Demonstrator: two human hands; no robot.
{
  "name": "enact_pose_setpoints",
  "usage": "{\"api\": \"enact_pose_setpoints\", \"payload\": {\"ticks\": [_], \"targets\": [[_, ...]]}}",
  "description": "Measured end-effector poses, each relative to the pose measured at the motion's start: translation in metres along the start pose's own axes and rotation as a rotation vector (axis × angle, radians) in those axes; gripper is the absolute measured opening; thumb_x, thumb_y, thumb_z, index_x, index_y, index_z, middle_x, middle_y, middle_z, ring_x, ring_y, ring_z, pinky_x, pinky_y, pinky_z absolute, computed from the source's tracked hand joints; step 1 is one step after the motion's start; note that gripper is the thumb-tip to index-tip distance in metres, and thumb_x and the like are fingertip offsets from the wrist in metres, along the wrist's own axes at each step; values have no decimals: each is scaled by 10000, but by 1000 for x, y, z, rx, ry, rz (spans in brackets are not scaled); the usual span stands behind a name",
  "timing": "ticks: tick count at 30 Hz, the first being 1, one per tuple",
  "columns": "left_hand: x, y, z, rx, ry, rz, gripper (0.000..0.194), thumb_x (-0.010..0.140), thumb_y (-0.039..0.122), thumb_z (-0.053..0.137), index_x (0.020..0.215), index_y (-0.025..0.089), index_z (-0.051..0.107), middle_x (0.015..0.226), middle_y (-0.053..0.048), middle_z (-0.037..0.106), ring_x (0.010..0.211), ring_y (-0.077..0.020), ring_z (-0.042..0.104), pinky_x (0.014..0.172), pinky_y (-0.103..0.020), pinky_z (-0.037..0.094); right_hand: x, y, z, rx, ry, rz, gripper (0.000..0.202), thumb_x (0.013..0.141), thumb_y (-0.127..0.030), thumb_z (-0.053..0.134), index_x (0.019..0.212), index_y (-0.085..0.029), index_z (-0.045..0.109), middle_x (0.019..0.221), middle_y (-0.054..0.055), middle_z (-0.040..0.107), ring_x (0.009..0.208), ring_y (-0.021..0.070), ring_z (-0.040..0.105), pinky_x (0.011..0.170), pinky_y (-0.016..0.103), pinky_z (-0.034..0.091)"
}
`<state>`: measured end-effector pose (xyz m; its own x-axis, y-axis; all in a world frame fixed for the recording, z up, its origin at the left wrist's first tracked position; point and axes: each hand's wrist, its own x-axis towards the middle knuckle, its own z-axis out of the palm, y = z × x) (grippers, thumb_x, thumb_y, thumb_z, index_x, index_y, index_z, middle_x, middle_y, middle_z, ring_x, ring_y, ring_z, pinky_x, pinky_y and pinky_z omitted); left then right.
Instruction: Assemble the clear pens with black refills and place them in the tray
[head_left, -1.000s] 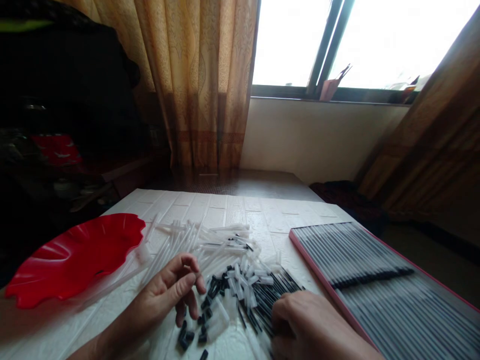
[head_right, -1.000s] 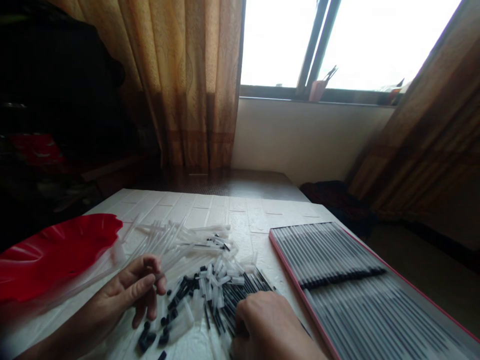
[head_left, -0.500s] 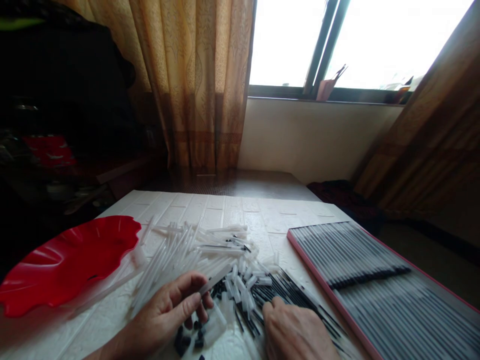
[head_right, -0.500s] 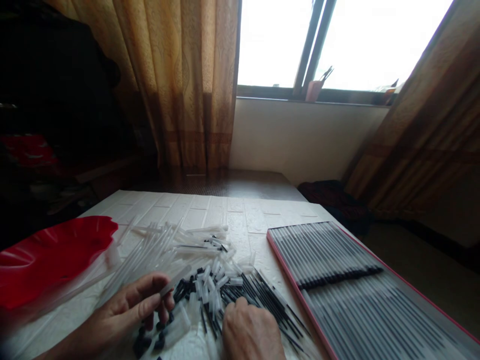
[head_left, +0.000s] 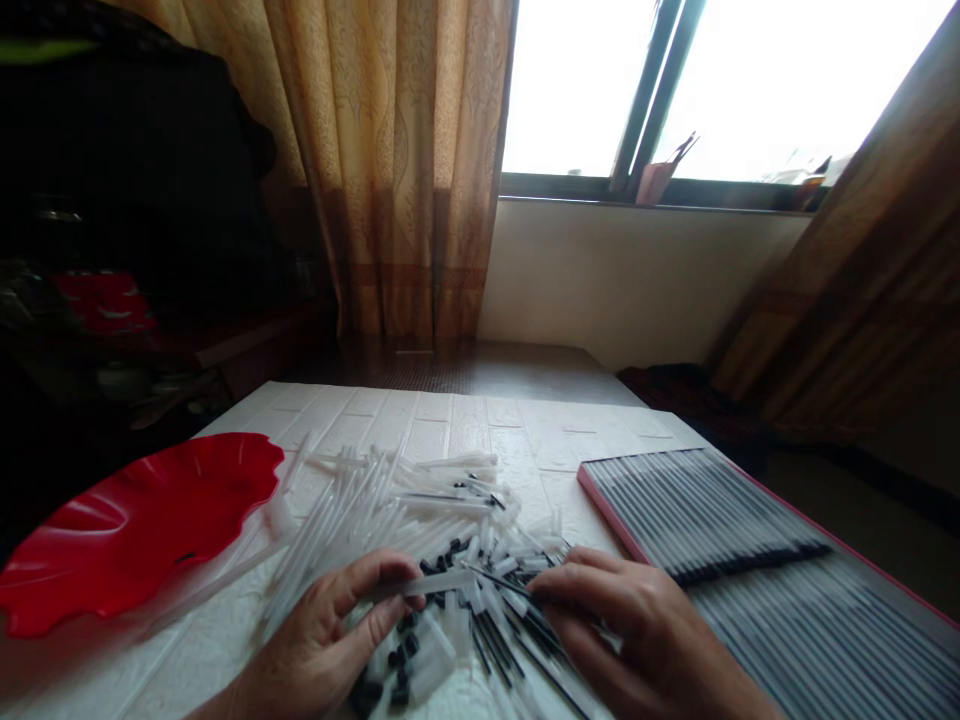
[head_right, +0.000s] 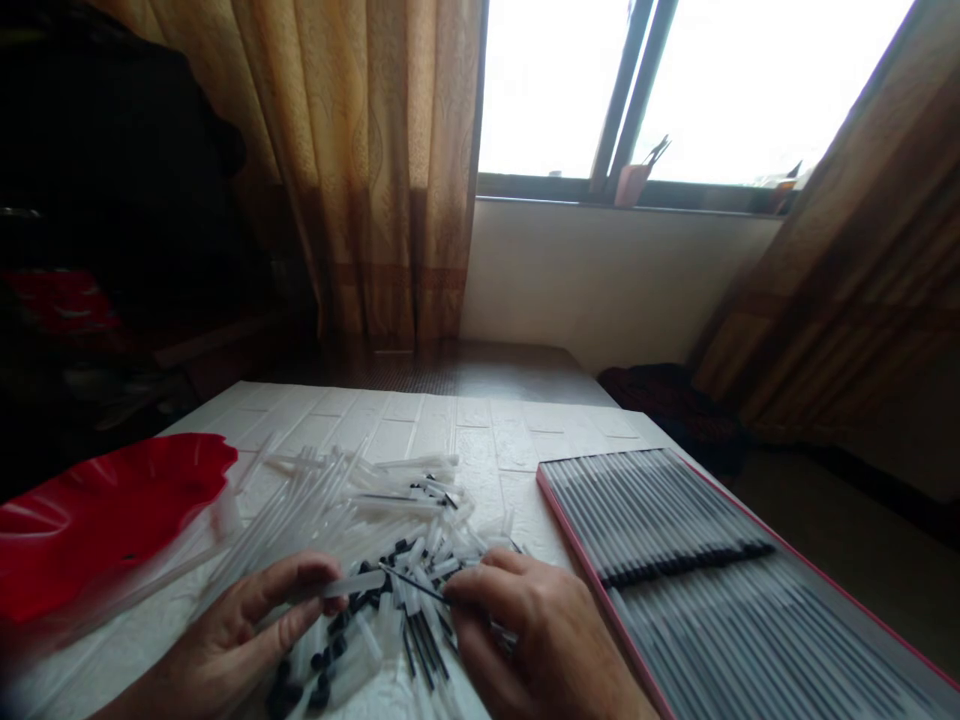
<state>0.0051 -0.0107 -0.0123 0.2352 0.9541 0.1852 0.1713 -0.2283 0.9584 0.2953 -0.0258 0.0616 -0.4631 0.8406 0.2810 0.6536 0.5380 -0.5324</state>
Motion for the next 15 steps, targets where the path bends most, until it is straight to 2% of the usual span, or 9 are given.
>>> {"api": "enact_pose_setpoints", "payload": {"ticks": [4,8,11,15], "targets": [[1,5,-1,57,-28,22,196,915,448,681,1034,317,766,947,-2,798,854,-192,781,783,-199,601,1,-4,-6,33,103,-40,252,913,-178,501,847,-215,741,685,-3,650,593,122,641,570,216,482],[2,4,-1,79,-23,57,184,925,420,666,1033,310,765,944,-2,798,843,-182,781,780,-192,600,-1,-3,-10,-6,174,-63,269,872,-149,503,825,-236,754,722,13,704,592,134,665,548,215,500],[2,1,-2,128,-6,76,183,924,387,657,1043,302,766,943,-13,804,830,-202,782,757,-220,615,-3,-2,-11,-22,160,-79,278,854,-150,505,805,-253,758,734,19,722,585,142,671,532,221,507],[1,1,-5,351,61,252,232,889,229,691,1085,333,761,961,-16,812,860,-219,771,838,-259,595,-4,-3,-10,-28,87,4,260,853,-171,537,815,-272,774,696,9,710,598,156,676,582,246,535]]}}
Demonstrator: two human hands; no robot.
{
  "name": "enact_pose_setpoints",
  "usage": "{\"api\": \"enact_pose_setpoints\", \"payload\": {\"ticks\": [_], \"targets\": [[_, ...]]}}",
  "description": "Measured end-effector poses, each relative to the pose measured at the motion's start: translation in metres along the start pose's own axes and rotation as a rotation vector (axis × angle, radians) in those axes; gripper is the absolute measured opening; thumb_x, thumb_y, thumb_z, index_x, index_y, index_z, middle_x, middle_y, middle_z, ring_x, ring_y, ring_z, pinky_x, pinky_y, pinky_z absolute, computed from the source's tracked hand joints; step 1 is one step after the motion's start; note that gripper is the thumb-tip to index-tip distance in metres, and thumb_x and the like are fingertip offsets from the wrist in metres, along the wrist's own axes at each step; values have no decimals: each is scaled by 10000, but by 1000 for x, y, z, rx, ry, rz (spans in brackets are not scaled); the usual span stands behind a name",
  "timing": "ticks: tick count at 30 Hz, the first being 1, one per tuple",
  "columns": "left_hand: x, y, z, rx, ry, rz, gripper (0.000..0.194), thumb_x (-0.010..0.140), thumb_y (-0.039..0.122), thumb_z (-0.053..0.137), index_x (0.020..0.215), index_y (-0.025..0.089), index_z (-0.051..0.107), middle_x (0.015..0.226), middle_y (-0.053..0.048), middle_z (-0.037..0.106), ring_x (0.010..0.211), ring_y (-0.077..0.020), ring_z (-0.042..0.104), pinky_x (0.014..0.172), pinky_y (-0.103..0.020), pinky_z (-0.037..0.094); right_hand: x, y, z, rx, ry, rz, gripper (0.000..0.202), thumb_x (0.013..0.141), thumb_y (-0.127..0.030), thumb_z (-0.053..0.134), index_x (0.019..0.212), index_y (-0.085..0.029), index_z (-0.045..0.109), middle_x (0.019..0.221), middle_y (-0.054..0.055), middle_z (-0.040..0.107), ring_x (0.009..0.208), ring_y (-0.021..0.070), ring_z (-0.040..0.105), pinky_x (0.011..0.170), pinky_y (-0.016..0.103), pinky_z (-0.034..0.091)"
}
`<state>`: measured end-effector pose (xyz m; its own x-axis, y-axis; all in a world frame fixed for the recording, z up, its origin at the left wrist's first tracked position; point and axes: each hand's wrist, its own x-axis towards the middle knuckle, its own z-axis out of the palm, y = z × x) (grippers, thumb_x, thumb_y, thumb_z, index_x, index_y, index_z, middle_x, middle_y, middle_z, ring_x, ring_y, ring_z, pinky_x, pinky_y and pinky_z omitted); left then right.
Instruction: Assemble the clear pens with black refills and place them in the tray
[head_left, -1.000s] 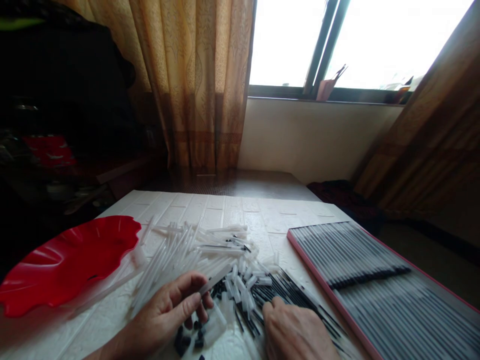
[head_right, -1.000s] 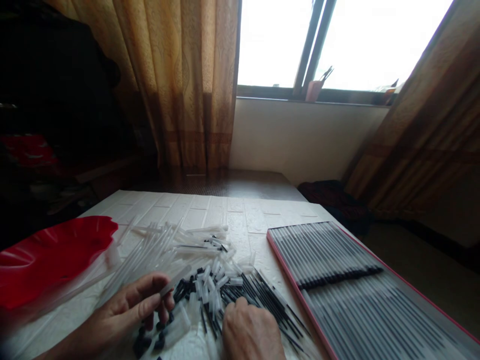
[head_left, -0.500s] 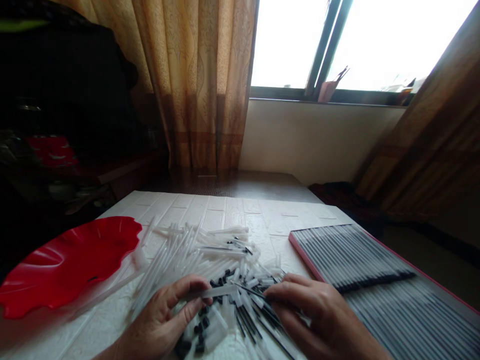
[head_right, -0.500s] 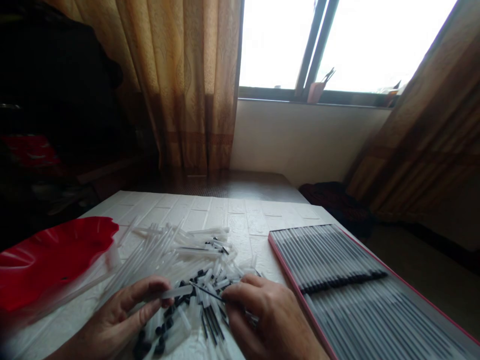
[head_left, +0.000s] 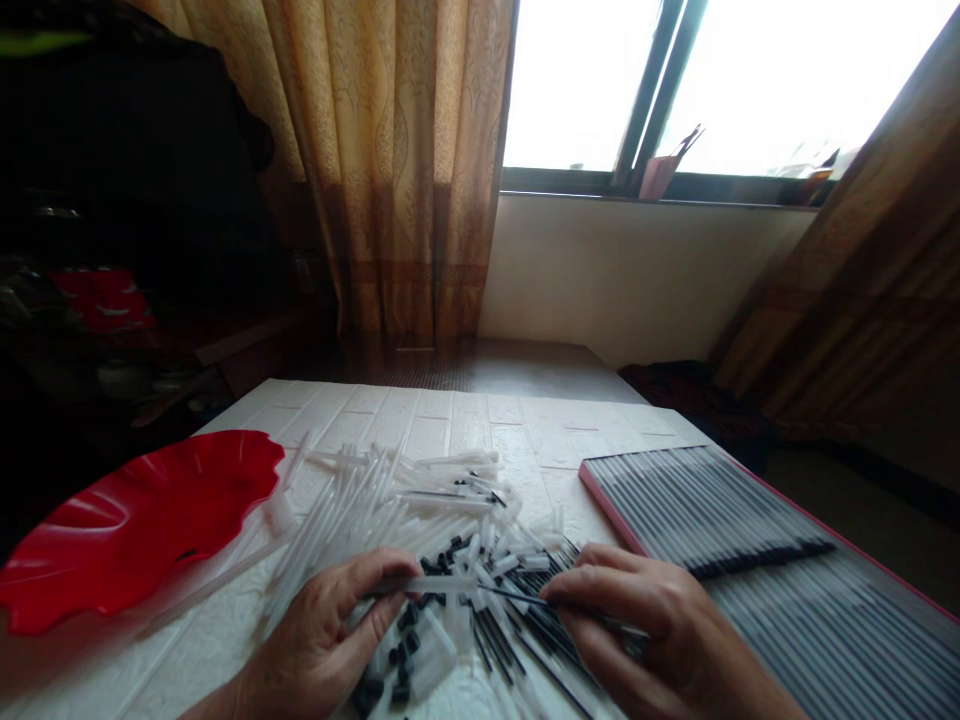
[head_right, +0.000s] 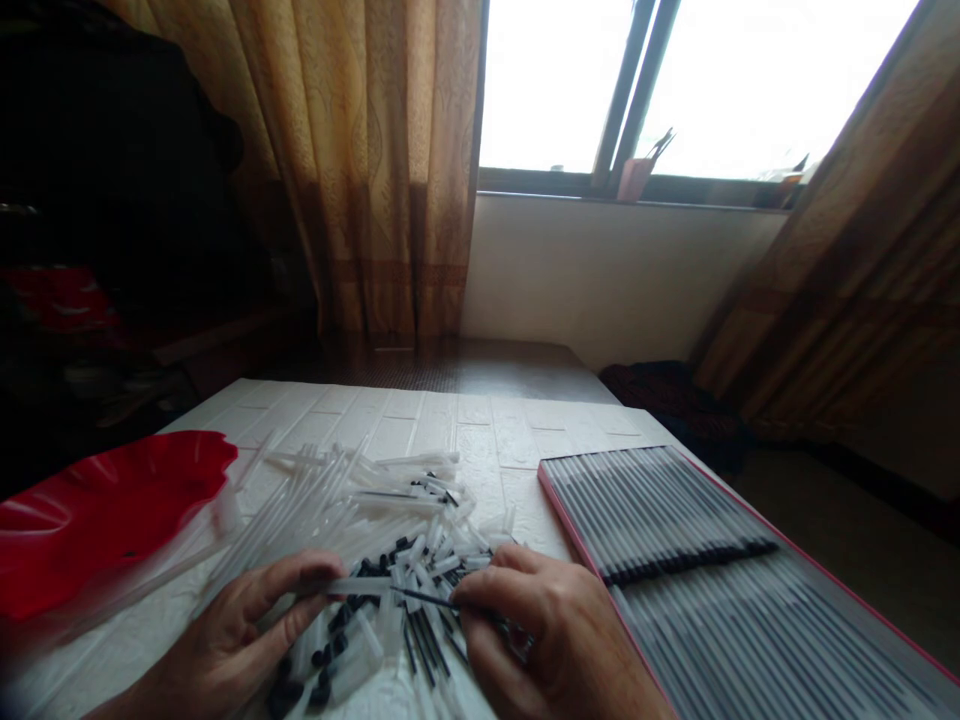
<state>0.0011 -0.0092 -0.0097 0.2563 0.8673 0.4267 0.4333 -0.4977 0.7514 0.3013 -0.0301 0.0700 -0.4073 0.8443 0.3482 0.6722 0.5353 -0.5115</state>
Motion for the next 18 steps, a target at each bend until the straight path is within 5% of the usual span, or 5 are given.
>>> {"api": "enact_pose_setpoints", "payload": {"ticks": [7,11,14,18], "targets": [[-1,14,2,243,-123,311,390,898,72,606,1189,318,689,975,-32,796,874,-217,750,832,-264,560,4,-2,18,75,-133,59,224,854,-173,571,886,-261,774,756,14,737,684,168,698,636,250,525],[-4,13,8,265,-161,370,373,909,102,604,1212,309,674,930,-26,809,807,-226,756,837,-286,547,7,-10,35,218,-54,20,228,902,-263,576,1065,-202,723,925,64,732,738,165,699,658,244,547],[-7,11,9,199,-111,330,322,935,157,588,1198,315,684,950,-37,807,836,-234,755,835,-272,547,6,-11,35,309,137,65,295,974,-384,508,1126,-209,690,1030,91,710,830,186,701,718,262,567],[-9,17,4,26,-61,129,254,976,242,569,1178,352,675,963,-9,807,855,-215,760,810,-225,554,7,3,26,351,228,186,370,1019,-442,422,948,-207,699,774,39,683,689,172,655,628,243,534]]}}
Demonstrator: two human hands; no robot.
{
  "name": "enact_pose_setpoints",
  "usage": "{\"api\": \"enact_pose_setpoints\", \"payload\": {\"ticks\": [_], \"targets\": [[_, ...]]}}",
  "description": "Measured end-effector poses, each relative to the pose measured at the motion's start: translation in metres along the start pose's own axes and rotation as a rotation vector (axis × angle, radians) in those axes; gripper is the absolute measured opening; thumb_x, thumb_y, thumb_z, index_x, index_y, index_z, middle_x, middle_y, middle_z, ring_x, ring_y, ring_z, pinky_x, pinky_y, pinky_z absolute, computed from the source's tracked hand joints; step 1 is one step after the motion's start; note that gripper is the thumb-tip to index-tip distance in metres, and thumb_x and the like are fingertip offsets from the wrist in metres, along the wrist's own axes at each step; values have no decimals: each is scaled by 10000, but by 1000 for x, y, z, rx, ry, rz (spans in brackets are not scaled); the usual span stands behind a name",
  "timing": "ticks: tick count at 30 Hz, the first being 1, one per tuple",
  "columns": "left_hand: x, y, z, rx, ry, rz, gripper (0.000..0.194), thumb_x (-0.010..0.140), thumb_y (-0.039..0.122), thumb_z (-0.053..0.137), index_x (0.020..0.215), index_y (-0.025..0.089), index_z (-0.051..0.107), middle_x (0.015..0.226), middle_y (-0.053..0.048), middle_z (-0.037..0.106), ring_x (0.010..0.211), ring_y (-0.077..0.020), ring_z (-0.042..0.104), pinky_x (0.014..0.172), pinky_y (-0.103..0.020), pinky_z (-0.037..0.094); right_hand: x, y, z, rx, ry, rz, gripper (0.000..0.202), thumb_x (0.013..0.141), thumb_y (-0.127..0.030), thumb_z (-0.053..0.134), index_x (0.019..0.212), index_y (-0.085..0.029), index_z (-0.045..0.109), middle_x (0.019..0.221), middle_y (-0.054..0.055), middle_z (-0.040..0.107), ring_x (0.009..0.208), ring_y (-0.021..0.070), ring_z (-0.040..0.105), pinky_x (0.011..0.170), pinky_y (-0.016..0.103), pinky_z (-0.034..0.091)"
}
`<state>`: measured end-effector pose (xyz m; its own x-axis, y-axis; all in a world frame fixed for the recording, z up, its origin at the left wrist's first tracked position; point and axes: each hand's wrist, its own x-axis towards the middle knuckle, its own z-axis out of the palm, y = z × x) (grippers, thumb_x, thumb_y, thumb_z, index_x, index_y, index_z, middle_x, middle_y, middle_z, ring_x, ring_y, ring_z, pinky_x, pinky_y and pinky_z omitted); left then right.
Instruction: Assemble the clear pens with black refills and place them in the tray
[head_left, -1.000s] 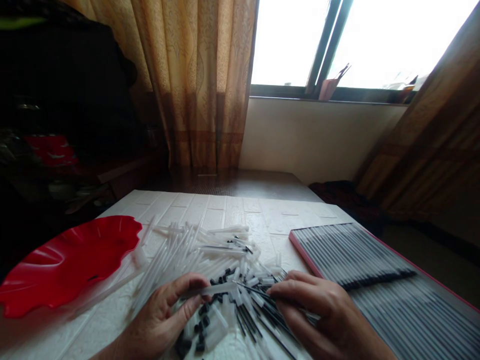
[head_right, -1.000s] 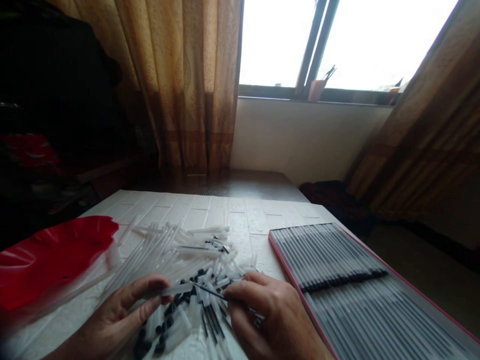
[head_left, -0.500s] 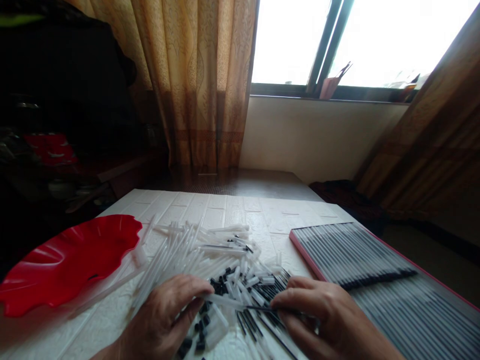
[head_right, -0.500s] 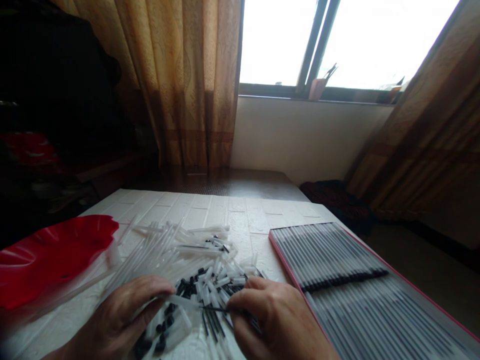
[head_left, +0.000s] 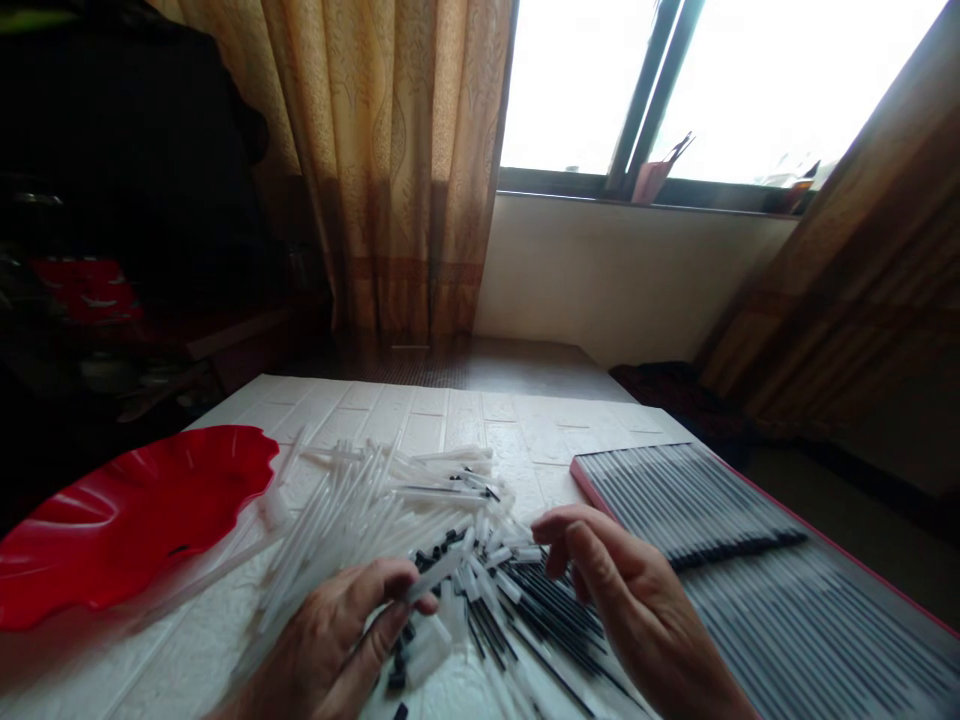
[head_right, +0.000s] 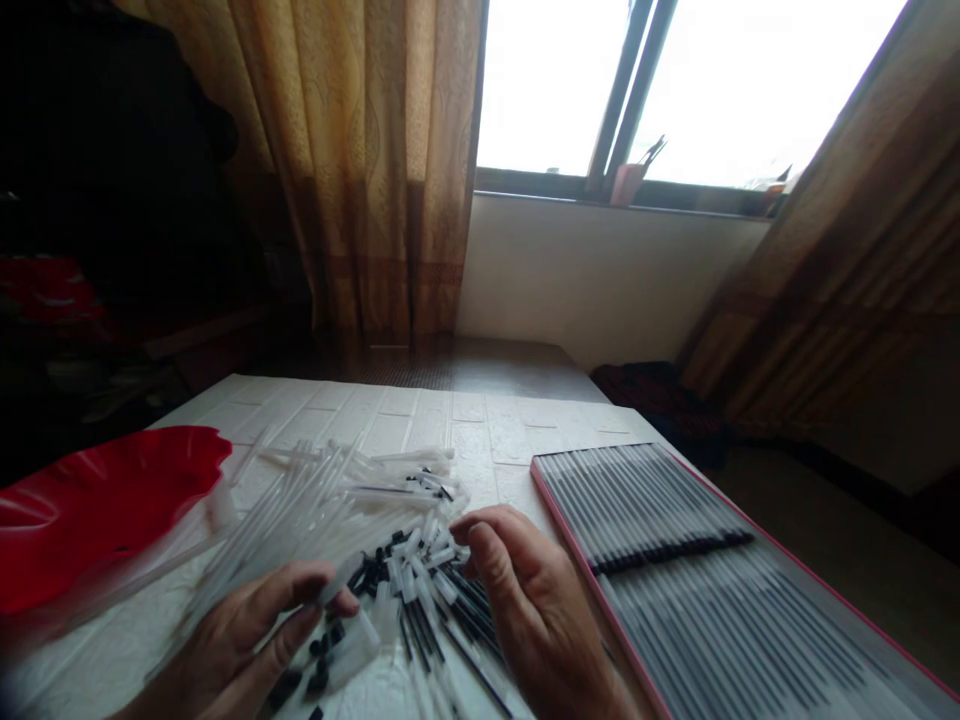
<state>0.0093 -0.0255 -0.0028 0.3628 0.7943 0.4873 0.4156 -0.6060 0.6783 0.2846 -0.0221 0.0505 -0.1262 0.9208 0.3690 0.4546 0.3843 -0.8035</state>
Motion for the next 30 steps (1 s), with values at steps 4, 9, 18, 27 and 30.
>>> {"api": "enact_pose_setpoints", "payload": {"ticks": [4,9,18,27,30], "targets": [[3,8,-4,-181,-50,-209,199,1006,380,525,1061,319,706,936,-21,791,852,-222,752,790,-236,566,5,13,1,-173,-100,-3,236,961,-316,518,860,-196,695,812,45,700,722,175,659,674,263,503],[8,6,-4,-371,-65,-308,305,991,509,524,1038,264,700,909,-41,760,792,-207,724,741,-248,568,3,14,14,-418,-326,10,214,908,-175,558,819,-221,748,816,23,726,726,162,689,670,239,472],[14,3,1,-672,37,-522,406,846,614,696,945,220,691,919,-49,776,798,-198,703,749,-287,565,-17,17,61,-505,-485,-419,219,842,-236,711,1033,-343,721,896,-51,727,653,107,675,521,183,395],[9,2,9,-677,-28,-496,412,872,613,667,1039,236,647,893,-24,744,758,-173,697,711,-263,568,-38,37,112,-680,-370,-593,161,859,-334,720,755,-254,627,728,-52,689,549,132,634,368,252,271],[5,-1,8,-562,-63,-491,418,906,606,624,1122,249,627,810,-1,712,682,-157,671,649,-229,554,-32,37,102,-593,-371,-649,90,868,-258,678,810,-243,611,711,-46,685,513,126,610,375,229,305]]}}
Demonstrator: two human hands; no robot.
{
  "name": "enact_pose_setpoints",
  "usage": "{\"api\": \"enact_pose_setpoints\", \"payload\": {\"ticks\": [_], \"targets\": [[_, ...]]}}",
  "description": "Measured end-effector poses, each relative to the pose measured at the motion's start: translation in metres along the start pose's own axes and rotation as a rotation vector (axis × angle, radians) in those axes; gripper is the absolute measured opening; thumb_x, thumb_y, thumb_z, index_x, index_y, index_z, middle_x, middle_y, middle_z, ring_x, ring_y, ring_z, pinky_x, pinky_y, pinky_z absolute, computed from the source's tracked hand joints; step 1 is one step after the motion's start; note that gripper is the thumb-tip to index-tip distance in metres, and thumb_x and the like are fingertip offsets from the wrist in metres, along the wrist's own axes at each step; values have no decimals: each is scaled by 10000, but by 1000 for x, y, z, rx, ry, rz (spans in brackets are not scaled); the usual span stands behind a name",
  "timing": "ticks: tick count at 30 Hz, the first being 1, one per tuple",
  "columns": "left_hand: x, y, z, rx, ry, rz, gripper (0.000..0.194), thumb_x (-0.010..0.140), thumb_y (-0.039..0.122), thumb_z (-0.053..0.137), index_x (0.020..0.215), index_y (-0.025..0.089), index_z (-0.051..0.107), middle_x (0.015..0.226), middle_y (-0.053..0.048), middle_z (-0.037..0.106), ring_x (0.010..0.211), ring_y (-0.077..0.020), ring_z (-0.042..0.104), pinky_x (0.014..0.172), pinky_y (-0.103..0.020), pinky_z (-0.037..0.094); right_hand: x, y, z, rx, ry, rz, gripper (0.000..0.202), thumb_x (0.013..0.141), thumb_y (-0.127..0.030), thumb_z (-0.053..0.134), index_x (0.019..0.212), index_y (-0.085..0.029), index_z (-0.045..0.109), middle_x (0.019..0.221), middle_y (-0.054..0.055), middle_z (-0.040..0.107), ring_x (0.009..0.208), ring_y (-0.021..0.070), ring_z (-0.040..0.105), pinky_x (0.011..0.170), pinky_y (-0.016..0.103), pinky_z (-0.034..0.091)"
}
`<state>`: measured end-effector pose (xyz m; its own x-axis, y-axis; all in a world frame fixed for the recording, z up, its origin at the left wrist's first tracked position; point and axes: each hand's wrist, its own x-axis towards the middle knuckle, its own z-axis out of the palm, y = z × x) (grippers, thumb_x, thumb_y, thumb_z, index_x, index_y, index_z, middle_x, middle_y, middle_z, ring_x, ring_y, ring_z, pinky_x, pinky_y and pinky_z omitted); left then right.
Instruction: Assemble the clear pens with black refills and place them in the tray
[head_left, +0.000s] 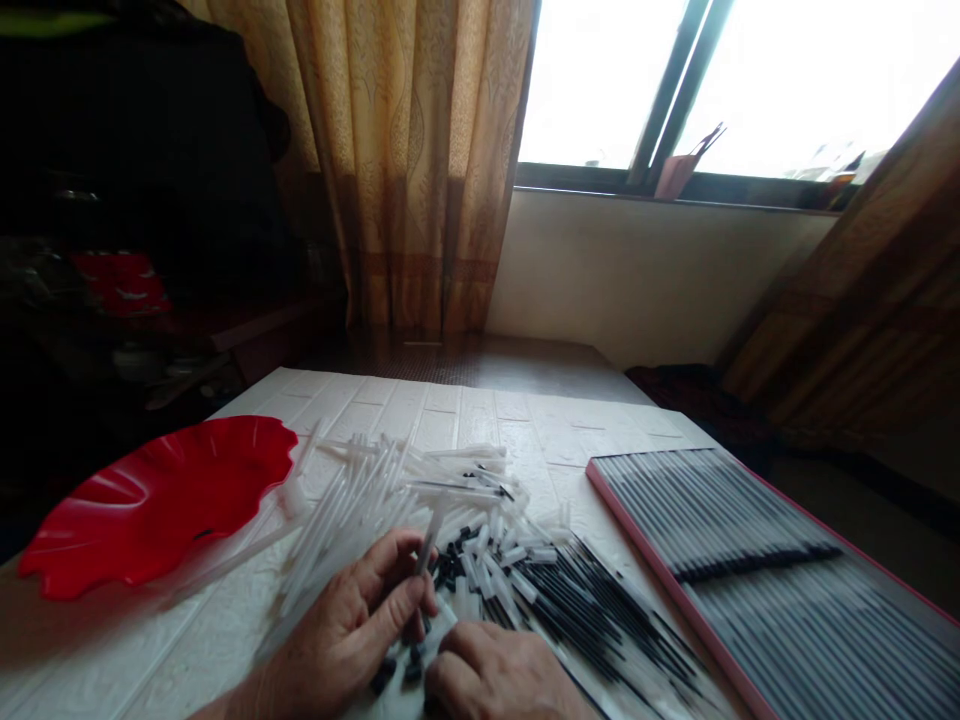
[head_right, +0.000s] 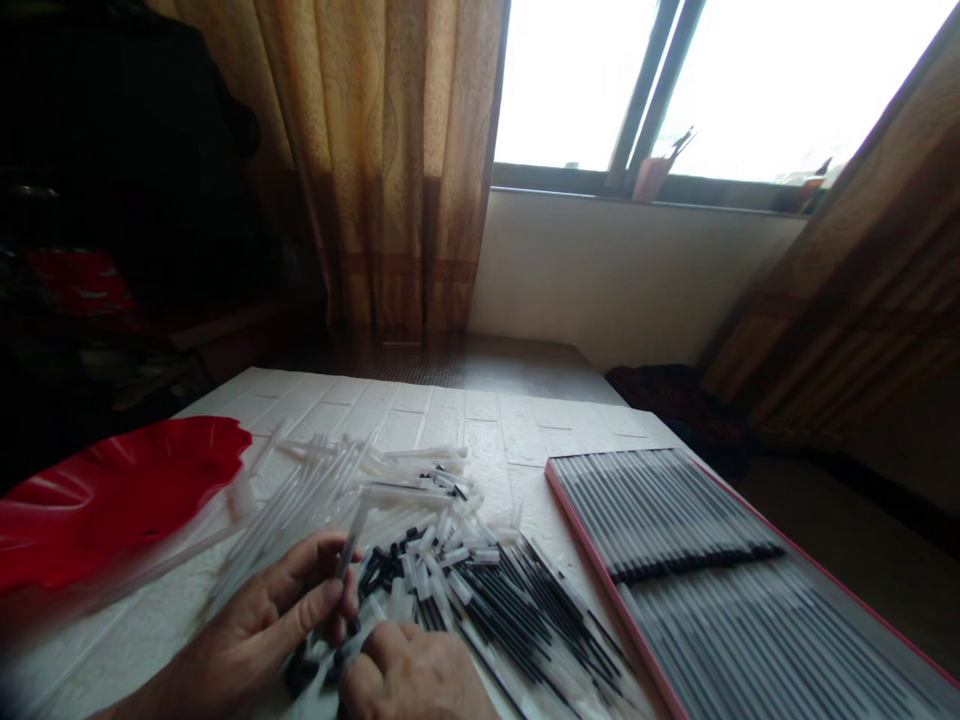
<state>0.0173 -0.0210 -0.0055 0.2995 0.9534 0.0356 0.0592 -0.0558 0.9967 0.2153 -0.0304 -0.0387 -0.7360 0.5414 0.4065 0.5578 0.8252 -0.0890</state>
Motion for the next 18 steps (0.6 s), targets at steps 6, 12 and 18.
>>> {"api": "enact_pose_setpoints", "payload": {"ticks": [6,12,18], "targets": [[-2,2,-6,385,-18,169,169,994,384,553,1102,331,671,912,8,760,846,-189,716,763,-196,540,-3,26,-39,468,108,332,264,774,-92,572,990,-189,690,811,19,723,632,126,665,605,185,494],[-3,9,-4,545,21,346,214,943,267,586,1109,373,669,915,27,796,769,-198,755,703,-182,549,-4,39,-68,815,260,576,155,892,-225,604,969,-184,732,869,53,745,794,180,701,730,259,555],[-3,19,-2,638,-11,431,212,943,197,559,1084,336,636,919,26,800,753,-173,767,683,-150,547,-1,38,-69,866,351,530,160,862,-182,638,964,-195,761,854,48,707,777,179,678,708,269,556]]}}
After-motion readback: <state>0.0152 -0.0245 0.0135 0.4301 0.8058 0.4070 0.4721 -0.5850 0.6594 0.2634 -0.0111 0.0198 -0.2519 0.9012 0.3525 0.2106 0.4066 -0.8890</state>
